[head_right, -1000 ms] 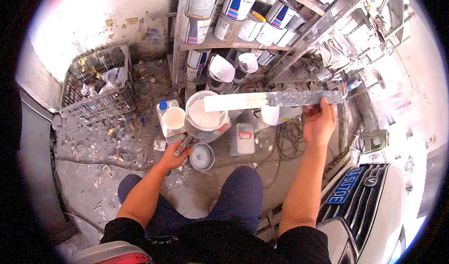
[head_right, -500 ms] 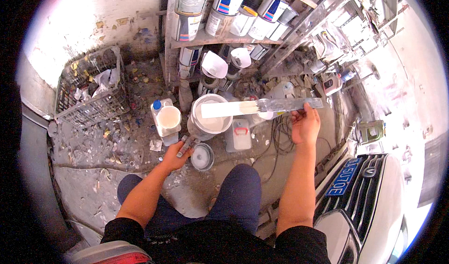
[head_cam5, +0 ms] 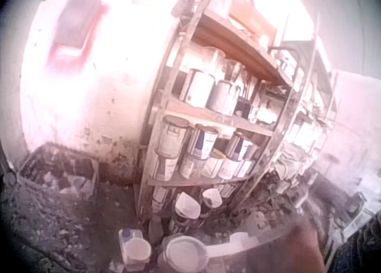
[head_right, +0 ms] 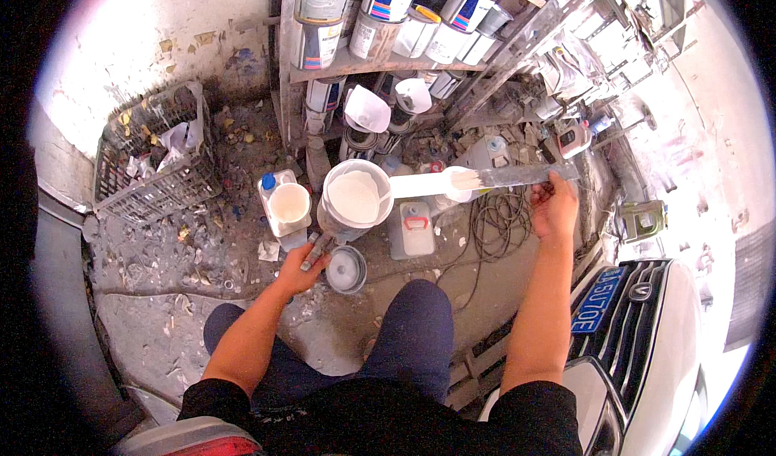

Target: The person pours white paint from a container into a spray gun cup using a funnel, then stirs the mixture with a metal stick. They attach the cup to the spray gun and proceed to spray paint the hood of a white car that is masked with blue plastic and tape.

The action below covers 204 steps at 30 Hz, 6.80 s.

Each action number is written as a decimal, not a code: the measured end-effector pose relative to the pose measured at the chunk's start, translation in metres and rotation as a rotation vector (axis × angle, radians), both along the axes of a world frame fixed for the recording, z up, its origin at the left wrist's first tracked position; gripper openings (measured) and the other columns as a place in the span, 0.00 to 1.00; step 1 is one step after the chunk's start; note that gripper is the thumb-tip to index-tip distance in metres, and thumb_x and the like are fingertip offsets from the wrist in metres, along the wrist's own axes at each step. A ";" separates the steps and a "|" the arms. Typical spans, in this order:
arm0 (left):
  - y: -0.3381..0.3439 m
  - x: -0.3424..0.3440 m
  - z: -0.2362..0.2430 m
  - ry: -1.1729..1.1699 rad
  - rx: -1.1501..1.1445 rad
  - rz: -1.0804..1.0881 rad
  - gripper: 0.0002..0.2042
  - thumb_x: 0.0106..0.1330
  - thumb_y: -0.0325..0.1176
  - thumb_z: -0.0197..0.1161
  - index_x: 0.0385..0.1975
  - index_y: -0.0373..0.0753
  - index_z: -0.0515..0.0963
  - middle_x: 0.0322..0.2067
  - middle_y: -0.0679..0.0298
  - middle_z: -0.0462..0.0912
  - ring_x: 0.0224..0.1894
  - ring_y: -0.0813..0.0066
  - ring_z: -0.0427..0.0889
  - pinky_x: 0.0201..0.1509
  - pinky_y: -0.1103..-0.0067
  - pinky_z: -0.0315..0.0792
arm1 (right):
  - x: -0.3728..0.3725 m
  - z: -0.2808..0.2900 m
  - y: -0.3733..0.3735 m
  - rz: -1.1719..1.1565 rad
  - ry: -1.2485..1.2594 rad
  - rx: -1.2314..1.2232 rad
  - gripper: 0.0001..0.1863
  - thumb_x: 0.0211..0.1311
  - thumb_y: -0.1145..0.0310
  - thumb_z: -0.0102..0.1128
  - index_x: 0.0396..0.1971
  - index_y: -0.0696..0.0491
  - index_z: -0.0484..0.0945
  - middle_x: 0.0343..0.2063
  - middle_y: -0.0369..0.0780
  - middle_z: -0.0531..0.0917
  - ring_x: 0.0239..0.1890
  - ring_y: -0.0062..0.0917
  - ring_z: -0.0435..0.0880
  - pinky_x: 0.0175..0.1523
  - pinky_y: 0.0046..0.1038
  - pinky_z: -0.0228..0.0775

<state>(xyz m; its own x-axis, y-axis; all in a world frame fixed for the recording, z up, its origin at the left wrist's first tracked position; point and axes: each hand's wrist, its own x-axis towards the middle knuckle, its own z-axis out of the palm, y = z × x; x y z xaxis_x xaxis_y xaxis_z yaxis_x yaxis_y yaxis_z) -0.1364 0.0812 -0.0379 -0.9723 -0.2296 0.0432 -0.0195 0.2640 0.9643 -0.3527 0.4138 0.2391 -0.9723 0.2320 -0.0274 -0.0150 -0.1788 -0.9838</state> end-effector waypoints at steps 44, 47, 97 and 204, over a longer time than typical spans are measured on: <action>0.003 0.003 0.004 -0.035 0.044 -0.033 0.13 0.59 0.36 0.63 0.39 0.35 0.76 0.26 0.53 0.80 0.29 0.67 0.79 0.36 0.73 0.71 | 0.006 -0.058 0.019 0.504 -0.018 -0.309 0.10 0.56 0.71 0.57 0.39 0.50 0.74 0.38 0.43 0.80 0.35 0.28 0.79 0.31 0.24 0.72; 0.001 0.003 0.006 -0.113 0.039 -0.061 0.14 0.59 0.36 0.63 0.41 0.35 0.76 0.27 0.54 0.81 0.29 0.67 0.79 0.37 0.73 0.71 | -0.004 -0.070 0.042 0.434 -0.059 -0.346 0.10 0.55 0.71 0.56 0.38 0.51 0.75 0.38 0.43 0.80 0.34 0.28 0.80 0.29 0.23 0.73; -0.049 0.157 0.154 -0.274 -0.008 0.319 0.11 0.64 0.36 0.60 0.42 0.37 0.76 0.36 0.66 0.79 0.37 0.76 0.74 0.42 0.78 0.70 | 0.191 -0.099 -0.231 1.405 -1.313 -0.943 0.47 0.53 0.25 0.28 0.63 0.48 0.57 0.56 0.52 0.68 0.55 0.54 0.69 0.53 0.56 0.66; 0.182 0.571 0.541 -0.217 0.228 2.533 0.11 0.59 0.42 0.62 0.36 0.44 0.77 0.25 0.51 0.79 0.30 0.48 0.78 0.32 0.64 0.72 | 0.840 0.485 -0.342 2.736 2.165 -1.068 0.31 0.31 0.62 0.71 0.45 0.45 0.77 0.52 0.47 0.71 0.53 0.46 0.69 0.56 0.43 0.64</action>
<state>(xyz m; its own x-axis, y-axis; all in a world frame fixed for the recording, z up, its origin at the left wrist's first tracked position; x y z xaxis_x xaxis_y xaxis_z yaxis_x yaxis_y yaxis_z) 0.4342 0.2631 0.5026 0.9289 -0.3437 -0.1381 -0.0222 -0.4237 0.9055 0.4876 0.0723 0.7237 0.7218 0.6022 0.3410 0.6921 -0.6315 -0.3496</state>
